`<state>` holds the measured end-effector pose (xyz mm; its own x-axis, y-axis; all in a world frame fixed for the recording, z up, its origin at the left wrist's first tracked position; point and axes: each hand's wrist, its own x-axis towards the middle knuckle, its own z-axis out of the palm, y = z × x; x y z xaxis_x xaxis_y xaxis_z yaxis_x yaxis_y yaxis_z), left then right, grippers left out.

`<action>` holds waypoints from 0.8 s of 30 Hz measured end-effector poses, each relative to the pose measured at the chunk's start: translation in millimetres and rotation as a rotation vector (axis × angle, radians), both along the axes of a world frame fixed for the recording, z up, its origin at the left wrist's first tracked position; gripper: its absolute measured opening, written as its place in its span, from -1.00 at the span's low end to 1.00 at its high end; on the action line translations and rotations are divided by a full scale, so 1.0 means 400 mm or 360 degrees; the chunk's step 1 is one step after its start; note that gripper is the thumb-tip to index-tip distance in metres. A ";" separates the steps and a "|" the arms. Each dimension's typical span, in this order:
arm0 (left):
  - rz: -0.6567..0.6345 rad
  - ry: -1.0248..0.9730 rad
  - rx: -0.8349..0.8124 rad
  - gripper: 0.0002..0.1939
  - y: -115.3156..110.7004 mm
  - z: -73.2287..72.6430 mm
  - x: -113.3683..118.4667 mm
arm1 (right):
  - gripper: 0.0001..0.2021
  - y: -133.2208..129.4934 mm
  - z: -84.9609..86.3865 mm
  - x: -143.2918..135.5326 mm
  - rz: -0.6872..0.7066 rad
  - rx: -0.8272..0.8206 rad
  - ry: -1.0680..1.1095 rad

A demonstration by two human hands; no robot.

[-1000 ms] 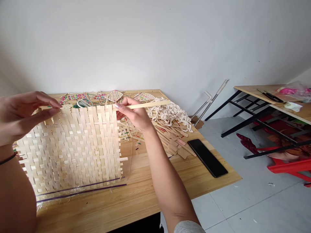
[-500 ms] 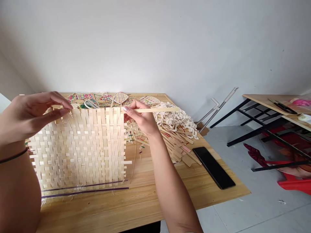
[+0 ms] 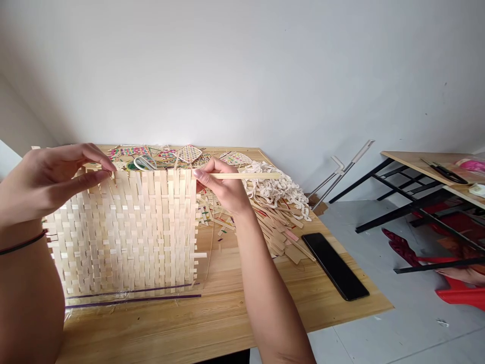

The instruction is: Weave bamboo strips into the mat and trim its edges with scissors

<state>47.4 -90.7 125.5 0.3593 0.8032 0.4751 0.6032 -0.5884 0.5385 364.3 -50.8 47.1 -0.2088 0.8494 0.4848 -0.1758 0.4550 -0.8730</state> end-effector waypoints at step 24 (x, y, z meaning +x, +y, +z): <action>-0.0055 -0.0032 -0.0075 -0.89 0.012 -0.002 -0.004 | -0.54 -0.006 0.011 0.002 0.0105 0.0051 0.0029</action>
